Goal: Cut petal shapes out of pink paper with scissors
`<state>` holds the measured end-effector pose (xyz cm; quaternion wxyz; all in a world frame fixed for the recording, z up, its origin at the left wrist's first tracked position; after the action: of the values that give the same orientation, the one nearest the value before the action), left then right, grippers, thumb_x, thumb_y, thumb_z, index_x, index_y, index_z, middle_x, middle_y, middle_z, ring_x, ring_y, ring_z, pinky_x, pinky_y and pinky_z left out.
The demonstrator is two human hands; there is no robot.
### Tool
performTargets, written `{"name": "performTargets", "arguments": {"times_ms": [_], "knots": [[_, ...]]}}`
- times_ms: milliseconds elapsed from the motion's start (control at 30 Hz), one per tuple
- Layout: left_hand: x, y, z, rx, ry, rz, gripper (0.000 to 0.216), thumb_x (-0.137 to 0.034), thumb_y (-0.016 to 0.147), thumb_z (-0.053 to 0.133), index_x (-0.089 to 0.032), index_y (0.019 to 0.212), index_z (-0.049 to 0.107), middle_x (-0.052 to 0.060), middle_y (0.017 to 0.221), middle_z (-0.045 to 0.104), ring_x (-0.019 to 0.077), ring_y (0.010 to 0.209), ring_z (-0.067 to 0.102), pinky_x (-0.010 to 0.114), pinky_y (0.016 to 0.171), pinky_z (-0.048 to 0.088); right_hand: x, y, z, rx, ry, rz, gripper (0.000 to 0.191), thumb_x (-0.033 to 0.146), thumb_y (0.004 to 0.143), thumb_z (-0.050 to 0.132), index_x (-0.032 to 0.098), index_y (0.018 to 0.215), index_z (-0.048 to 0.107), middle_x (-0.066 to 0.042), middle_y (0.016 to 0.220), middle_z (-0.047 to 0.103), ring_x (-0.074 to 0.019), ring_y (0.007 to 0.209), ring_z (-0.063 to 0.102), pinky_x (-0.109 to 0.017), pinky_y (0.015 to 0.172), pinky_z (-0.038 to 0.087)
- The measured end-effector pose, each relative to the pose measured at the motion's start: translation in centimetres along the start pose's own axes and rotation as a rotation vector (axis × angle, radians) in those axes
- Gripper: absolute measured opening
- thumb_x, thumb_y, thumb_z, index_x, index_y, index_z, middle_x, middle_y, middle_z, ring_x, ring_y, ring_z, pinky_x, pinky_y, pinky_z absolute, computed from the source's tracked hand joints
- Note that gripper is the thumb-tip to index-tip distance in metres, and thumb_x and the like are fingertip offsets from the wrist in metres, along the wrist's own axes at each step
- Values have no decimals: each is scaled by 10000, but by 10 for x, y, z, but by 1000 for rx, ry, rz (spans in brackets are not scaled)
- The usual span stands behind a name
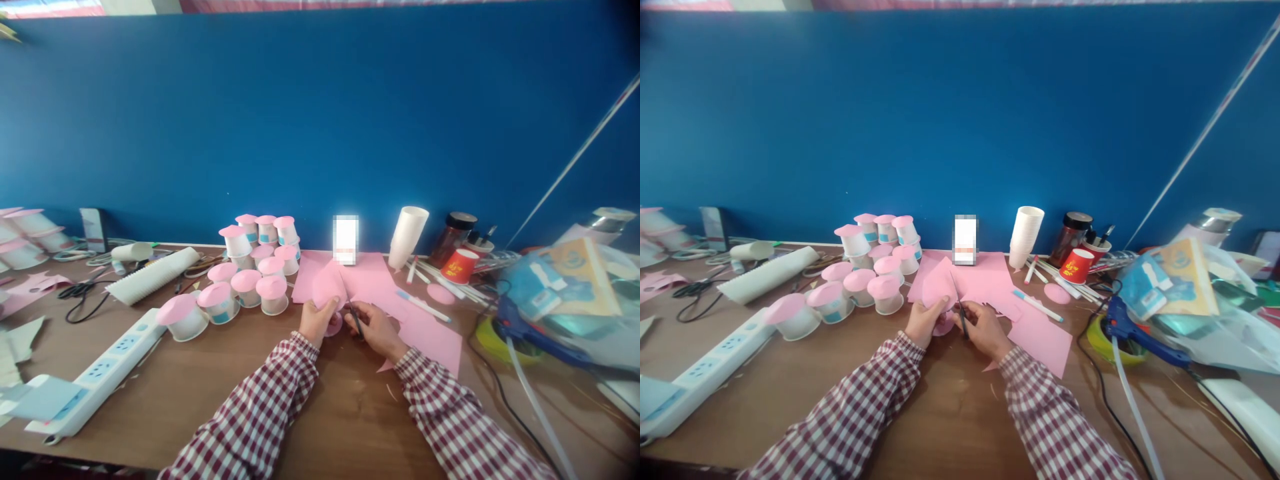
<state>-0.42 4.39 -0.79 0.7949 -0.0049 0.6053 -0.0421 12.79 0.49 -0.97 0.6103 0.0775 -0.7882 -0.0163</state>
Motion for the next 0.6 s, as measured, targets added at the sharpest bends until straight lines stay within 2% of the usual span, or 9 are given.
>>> {"name": "performTargets", "arguments": {"times_ms": [200,600], "knots": [[0,-1,0,13,49,-11,324,-374,605,727,-96,509,591,12,391,519,82,355,452,197,361,358,-1,0,0,3,99,34,286,422,797,577,161,913,561,-1,671,562,-118,550,567,-188,416,417],[-5,-5,1,6,24,-47,334,-382,579,737,-95,508,580,4,383,502,77,342,433,206,356,360,1,-1,-1,9,51,53,308,432,802,572,156,936,589,-1,664,561,-117,548,558,-198,436,424]]}}
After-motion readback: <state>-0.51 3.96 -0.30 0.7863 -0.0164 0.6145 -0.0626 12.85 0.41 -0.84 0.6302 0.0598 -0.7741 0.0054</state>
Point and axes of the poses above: each hand's wrist, its own y-axis towards the middle knuckle, its own z-axis out of the palm, x = y × z, the point moved 5 cm from there along y, towards the middle knuckle
